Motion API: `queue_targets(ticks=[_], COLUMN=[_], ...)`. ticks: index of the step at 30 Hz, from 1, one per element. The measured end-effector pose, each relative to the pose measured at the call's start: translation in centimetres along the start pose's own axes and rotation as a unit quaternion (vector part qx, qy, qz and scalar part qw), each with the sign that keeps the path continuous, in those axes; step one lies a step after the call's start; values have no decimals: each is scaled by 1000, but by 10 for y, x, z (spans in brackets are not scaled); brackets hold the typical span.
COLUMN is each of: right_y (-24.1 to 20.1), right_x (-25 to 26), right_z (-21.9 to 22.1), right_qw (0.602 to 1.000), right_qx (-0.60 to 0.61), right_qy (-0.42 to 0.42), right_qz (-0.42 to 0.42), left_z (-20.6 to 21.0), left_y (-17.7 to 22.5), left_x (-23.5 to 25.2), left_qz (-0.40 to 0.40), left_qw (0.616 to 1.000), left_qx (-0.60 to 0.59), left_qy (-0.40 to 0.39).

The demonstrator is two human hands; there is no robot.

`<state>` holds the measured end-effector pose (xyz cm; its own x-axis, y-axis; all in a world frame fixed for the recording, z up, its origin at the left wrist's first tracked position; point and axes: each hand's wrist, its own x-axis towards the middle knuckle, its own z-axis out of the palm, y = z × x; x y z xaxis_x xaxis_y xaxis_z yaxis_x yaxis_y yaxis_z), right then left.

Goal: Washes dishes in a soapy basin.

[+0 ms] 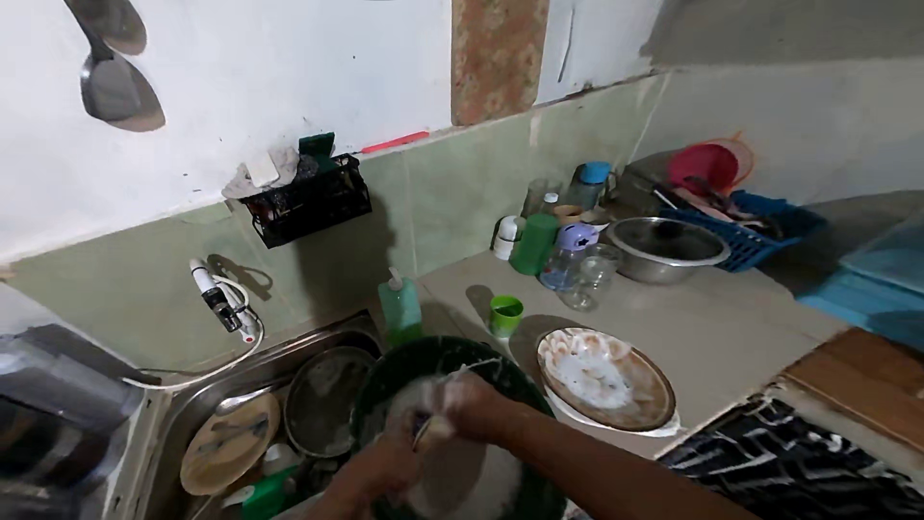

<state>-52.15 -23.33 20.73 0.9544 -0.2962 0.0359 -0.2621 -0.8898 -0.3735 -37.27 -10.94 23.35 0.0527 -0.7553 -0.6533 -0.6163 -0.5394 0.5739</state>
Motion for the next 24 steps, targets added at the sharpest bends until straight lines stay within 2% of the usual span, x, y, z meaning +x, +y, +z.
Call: queue_targets(ticks=[1, 2, 4, 6, 7, 9, 11, 12, 13, 14, 15, 17, 18, 19, 20, 21, 22, 23, 24], right_y=[-5, -3, 11, 28, 32, 32, 35, 41, 46, 48, 44, 22, 4, -11, -19, -17, -6, 9, 25], right_x=[6, 8, 10, 16, 19, 15, 2, -7, -18, -28, -32, -27, -19, -12, -6, -2, -2, -1, 3], right_z=[-4, -3, -3, -5, -9, -6, 8, 16, 28, 42, 57, 86, 93, 98, 98, 93, 85, 71, 55], right_qw=[999, 999, 991, 964, 948, 916, 896, 887, 870, 833, 779, 624, 540, 472, 452, 493, 592, 709, 809], right_qx=[-3, 4, -18, -83, -97, -85, -13, 63, 170, 286, 394, 578, 646, 696, 713, 691, 625, 521, 406], right_qy=[-48, -47, -34, -74, -104, -195, -259, -265, -236, -174, -85, 86, 143, 171, 170, 154, 119, 73, 22], right_qz=[3, 26, 129, 243, 285, 340, 360, 373, 399, 441, 480, 518, 521, 514, 509, 506, 495, 470, 425], left_z=[-2, -2, -1, 5, 9, 22, 30, 34, 40, 48, 57, 80, 90, 96, 98, 95, 89, 81, 69], left_y=[-1, -7, -32, -56, -64, -73, -62, -55, -52, -53, -53, -51, -47, -44, -43, -42, -46, -51, -54], left_x=[6, 13, 30, 45, 51, 54, 52, 51, 52, 54, 57, 64, 65, 65, 66, 68, 69, 67, 61], left_qz=[-8, 0, 53, 73, 66, 56, 21, 23, 45, 80, 105, 110, 121, 149, 179, 204, 220, 225, 223], left_qw=[1000, 1000, 986, 953, 942, 939, 952, 956, 958, 951, 931, 843, 802, 782, 773, 771, 781, 809, 847], left_qx=[13, 13, 13, 9, 10, 12, 49, 45, 1, -97, -231, -461, -511, -513, -490, -465, -438, -405, -369], left_qy=[-7, 24, 159, 293, 329, 338, 301, 288, 282, 281, 263, 257, 284, 321, 360, 384, 387, 362, 311])
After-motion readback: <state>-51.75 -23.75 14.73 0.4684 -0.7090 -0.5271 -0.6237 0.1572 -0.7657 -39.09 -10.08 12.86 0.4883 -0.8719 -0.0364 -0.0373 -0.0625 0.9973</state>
